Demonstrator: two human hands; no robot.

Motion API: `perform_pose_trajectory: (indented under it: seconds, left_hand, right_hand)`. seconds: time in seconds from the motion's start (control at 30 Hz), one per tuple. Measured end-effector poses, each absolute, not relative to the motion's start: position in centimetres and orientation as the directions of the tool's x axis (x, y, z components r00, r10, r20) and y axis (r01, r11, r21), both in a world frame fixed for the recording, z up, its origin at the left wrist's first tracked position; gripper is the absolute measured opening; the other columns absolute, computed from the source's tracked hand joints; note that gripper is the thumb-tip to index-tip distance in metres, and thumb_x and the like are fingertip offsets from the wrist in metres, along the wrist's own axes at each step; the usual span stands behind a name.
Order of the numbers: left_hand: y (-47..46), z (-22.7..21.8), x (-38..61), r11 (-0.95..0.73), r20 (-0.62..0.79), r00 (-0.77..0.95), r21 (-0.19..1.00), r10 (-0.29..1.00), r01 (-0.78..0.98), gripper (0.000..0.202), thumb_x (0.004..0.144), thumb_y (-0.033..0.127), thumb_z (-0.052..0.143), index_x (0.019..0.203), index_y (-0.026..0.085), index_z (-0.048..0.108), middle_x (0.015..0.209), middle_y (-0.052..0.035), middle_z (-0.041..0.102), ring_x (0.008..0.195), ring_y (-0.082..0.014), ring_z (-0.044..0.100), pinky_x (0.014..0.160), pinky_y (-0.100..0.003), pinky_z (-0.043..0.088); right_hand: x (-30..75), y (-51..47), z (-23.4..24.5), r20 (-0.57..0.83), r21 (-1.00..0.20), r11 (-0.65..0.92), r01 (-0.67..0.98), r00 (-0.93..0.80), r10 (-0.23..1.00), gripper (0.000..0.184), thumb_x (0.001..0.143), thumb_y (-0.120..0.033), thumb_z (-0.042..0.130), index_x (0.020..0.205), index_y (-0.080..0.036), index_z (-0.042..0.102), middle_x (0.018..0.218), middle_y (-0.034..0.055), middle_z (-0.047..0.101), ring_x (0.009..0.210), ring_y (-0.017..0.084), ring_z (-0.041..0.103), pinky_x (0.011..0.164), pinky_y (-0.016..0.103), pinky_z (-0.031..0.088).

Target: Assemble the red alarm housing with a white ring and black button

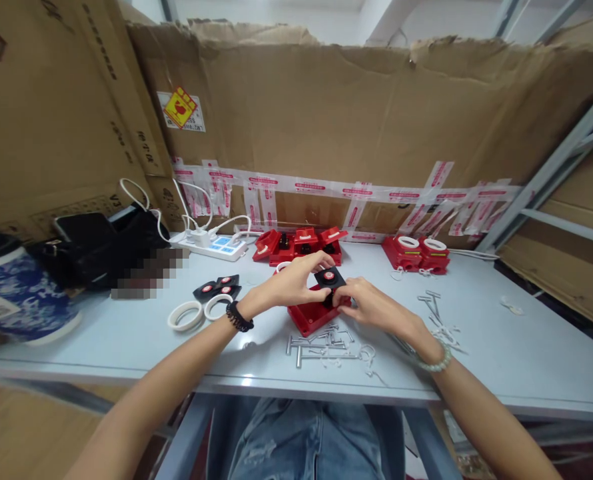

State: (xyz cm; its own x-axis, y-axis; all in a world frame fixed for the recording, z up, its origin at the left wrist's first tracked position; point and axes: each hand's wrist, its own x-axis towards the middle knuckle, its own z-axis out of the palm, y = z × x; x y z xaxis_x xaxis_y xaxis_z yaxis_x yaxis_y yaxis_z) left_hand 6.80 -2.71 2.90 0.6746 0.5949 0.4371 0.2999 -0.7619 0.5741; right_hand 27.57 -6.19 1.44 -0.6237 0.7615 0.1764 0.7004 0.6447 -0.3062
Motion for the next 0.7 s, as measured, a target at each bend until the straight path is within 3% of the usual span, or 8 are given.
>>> perform_pose_trajectory:
  seconds: [0.17, 0.3, 0.47, 0.6, 0.7]
  left_hand:
    - [-2.8, 2.3, 7.0, -0.744, 0.473, 0.628, 0.609, 0.619, 0.275, 0.038, 0.075, 0.022, 0.062, 0.110, 0.019, 0.050, 0.112, -0.0086, 0.063, 0.101, -0.0199, 0.061, 0.093, -0.036, 0.049]
    - [-3.0, 1.8, 7.0, -0.738, 0.465, 0.619, 0.603, 0.633, 0.302, 0.039, 0.073, 0.023, 0.063, 0.110, 0.020, 0.051, 0.110, -0.0072, 0.063, 0.098, -0.0201, 0.061, 0.091, -0.037, 0.050]
    - [-3.3, 1.4, 6.9, -0.736, 0.420, 0.647, 0.582, 0.636, 0.346, 0.041, 0.074, 0.025, 0.065, 0.112, 0.021, 0.050, 0.113, -0.0075, 0.063, 0.101, -0.0215, 0.061, 0.092, -0.038, 0.049]
    - [-3.6, 1.0, 6.9, -0.752, 0.415, 0.659, 0.542, 0.628, 0.375, 0.043, 0.077, 0.028, 0.065, 0.115, 0.022, 0.047, 0.113, -0.0068, 0.063, 0.098, -0.0211, 0.062, 0.088, -0.036, 0.050]
    - [-3.7, 0.9, 7.0, -0.759, 0.415, 0.661, 0.518, 0.626, 0.394, 0.040, 0.077, 0.028, 0.064, 0.113, 0.021, 0.048, 0.114, -0.0080, 0.063, 0.100, -0.0222, 0.062, 0.088, -0.036, 0.049]
  right_hand:
    - [28.3, -6.4, 2.8, 0.180, -0.332, 0.609, 0.720, -0.586, 0.790, 0.007, 0.077, -0.013, 0.060, 0.074, -0.019, 0.060, 0.081, 0.0031, 0.064, 0.078, 0.017, 0.057, 0.078, 0.032, 0.043]
    - [29.6, -6.1, 3.2, 0.217, -0.301, 0.530, 0.793, -0.485, 0.848, 0.013, 0.074, -0.018, 0.064, 0.076, -0.020, 0.051, 0.084, 0.0028, 0.060, 0.080, 0.018, 0.055, 0.078, 0.033, 0.043]
    - [29.8, -5.9, 2.7, 0.202, -0.393, 0.521, 0.758, -0.482, 0.853, 0.034, 0.072, -0.024, 0.066, 0.102, -0.021, 0.050, 0.110, 0.0074, 0.062, 0.099, 0.022, 0.058, 0.089, 0.036, 0.045]
    - [29.4, -5.7, 1.8, 0.188, -0.429, 0.542, 0.723, -0.515, 0.836, 0.058, 0.073, -0.027, 0.067, 0.126, -0.021, 0.044, 0.134, 0.0120, 0.052, 0.122, 0.025, 0.051, 0.103, 0.041, 0.038]
    - [29.0, -5.2, 1.2, 0.181, -0.473, 0.596, 0.649, -0.591, 0.786, 0.071, 0.073, -0.022, 0.064, 0.138, -0.021, 0.035, 0.142, 0.0131, 0.046, 0.127, 0.026, 0.047, 0.106, 0.044, 0.036]
